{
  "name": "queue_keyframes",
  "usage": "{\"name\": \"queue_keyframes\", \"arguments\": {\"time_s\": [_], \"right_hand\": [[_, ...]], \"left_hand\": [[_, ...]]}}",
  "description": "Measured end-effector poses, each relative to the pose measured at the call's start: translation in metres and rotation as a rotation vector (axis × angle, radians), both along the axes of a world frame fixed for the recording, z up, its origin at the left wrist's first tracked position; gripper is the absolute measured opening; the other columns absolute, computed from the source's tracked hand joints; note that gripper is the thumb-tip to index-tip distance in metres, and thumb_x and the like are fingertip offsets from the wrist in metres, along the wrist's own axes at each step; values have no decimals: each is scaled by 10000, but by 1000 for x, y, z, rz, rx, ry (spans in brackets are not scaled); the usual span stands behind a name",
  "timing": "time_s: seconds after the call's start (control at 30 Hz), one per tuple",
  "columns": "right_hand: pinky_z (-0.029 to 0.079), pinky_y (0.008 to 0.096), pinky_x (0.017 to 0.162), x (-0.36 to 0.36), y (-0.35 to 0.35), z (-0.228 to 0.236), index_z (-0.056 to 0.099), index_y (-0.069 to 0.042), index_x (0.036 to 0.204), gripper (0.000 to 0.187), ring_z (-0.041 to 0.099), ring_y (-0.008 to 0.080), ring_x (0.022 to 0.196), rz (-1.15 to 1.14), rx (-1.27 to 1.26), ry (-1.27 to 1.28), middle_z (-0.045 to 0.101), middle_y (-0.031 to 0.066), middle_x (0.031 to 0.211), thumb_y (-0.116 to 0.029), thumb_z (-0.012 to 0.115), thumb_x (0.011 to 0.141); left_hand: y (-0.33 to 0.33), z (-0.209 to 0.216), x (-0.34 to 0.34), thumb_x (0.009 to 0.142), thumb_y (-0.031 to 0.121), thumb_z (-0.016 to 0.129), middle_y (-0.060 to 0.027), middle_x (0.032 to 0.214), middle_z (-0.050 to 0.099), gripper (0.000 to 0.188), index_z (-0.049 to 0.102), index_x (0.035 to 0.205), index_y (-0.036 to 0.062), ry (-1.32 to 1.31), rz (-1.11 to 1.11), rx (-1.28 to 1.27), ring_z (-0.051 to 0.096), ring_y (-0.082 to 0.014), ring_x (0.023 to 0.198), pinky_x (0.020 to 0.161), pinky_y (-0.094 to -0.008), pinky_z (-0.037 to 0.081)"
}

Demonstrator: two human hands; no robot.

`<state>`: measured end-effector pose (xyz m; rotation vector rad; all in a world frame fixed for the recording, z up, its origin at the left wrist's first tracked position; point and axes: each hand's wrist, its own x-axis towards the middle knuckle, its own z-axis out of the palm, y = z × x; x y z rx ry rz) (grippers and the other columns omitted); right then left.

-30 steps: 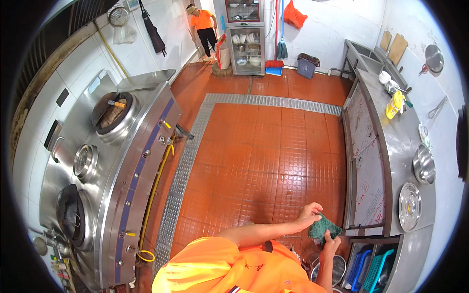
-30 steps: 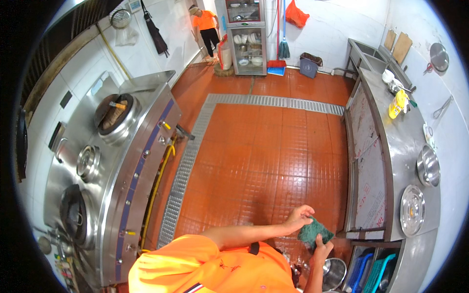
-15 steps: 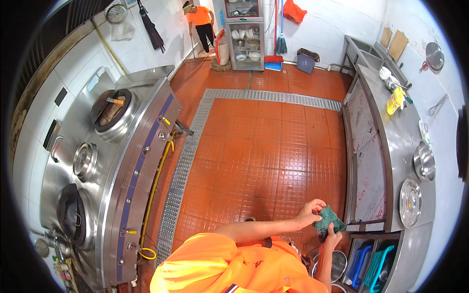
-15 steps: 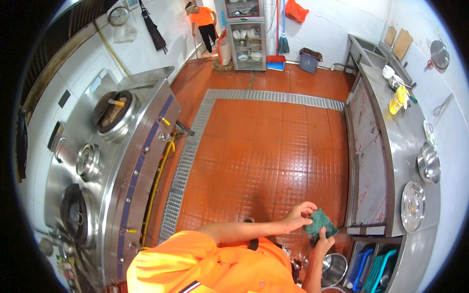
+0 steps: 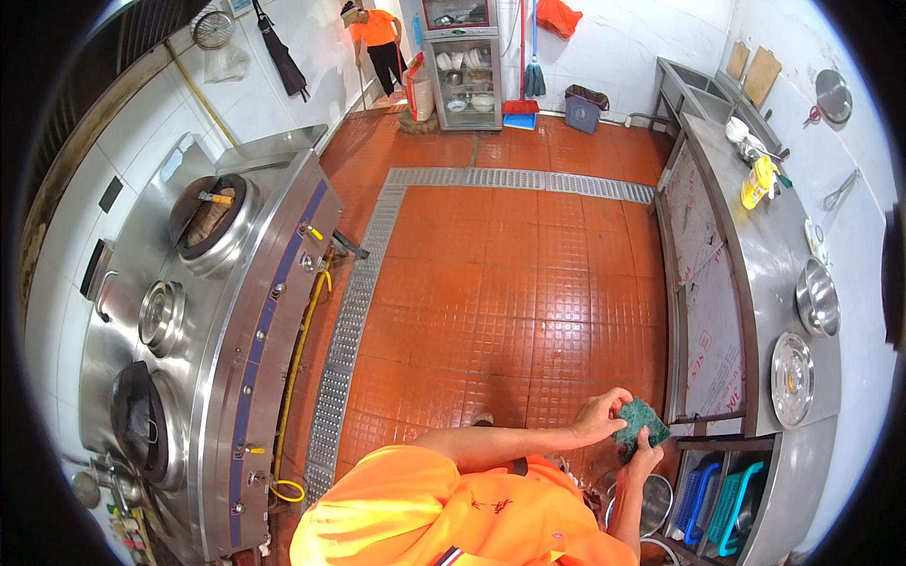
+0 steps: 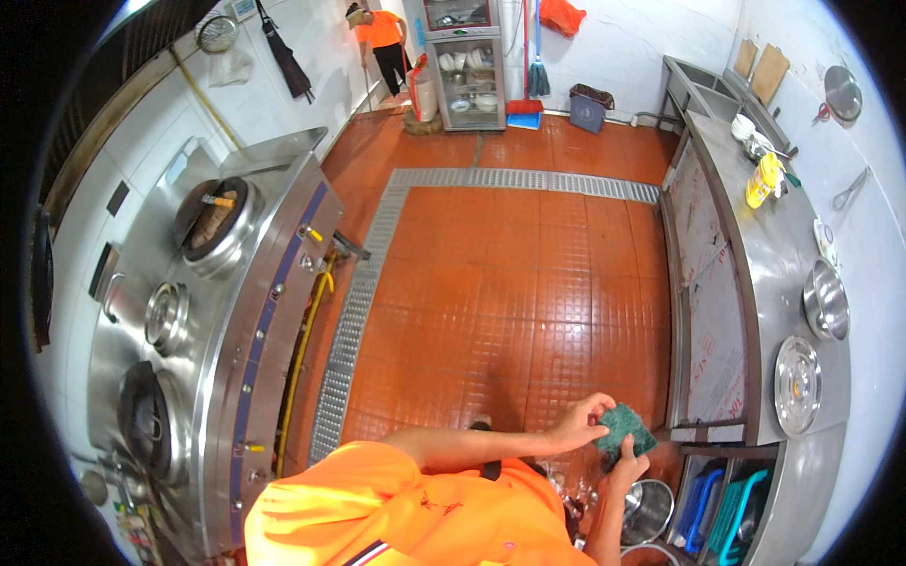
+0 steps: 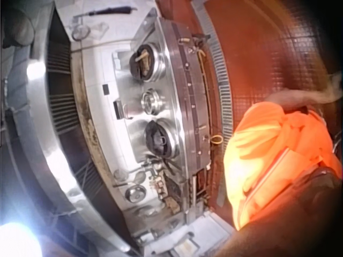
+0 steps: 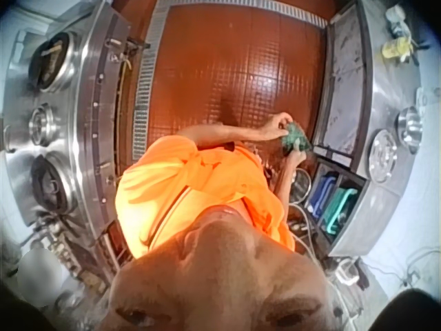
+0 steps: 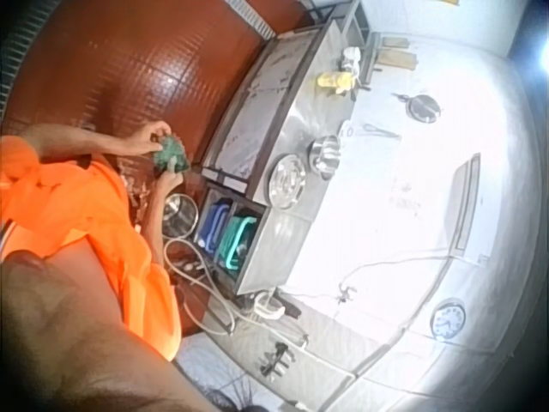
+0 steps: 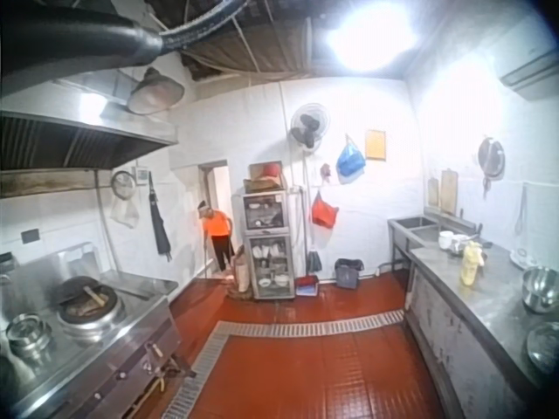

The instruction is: The person scrubs a round metal lid with a green sponge, then moves to a sink to scrub a rectangular metal tray. The person uses the sponge to clean the surfaces of the utensils in a commercial kitchen setting.

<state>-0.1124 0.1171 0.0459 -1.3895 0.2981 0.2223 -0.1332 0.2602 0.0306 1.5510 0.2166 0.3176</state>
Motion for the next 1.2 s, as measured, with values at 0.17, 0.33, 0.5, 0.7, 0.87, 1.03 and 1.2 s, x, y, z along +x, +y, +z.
{"name": "queue_keyframes", "arguments": {"time_s": [0.17,0.33,0.5,0.7,0.87,1.03,1.2], "right_hand": [[496,299,606,5,-13,-23,622,42,1011,219,604,156,689,-27,36,21,646,59,884,-124,647,870],[499,305,622,3,-12,-18,620,46,1011,216,609,163,715,-10,27,43,644,64,901,-117,647,871],[484,285,563,3,-6,-14,630,-7,970,178,600,143,651,-16,75,-16,646,38,845,-142,675,864],[497,315,684,3,-10,-21,610,62,1012,227,605,163,762,36,94,-14,640,66,919,-108,656,868],[471,291,710,12,-7,-7,628,53,1005,234,582,137,766,161,-14,-171,638,49,909,-130,660,863],[464,282,711,23,16,7,657,27,951,197,575,118,753,361,-24,-117,643,22,874,-145,667,855],[507,316,728,21,28,9,645,-10,1002,250,624,156,773,347,185,11,659,33,919,-180,712,831]], "left_hand": [[0,3,0,684,33,695,-72,815,604,414,560,1074,61,8,-84,35,609,-182,719,664,-309,512],[-3,-10,3,680,7,691,-68,824,606,396,574,1055,52,40,-55,29,609,-172,724,667,-303,510],[-2,-31,8,745,16,673,-29,906,591,373,571,1102,48,104,-121,-365,570,-123,831,736,-267,481],[8,-33,5,760,67,681,-28,948,588,398,567,1141,52,202,-130,-395,560,-132,876,766,-273,473],[12,7,5,830,283,706,-24,983,601,419,577,1163,64,365,-134,-544,570,-141,908,802,-286,472],[24,10,9,860,448,663,-27,1003,639,451,606,1116,81,315,-321,-780,603,-131,921,796,-313,503],[38,2,10,856,465,661,-42,996,656,482,618,1095,48,316,-283,-933,632,-149,884,776,-315,529]]}}
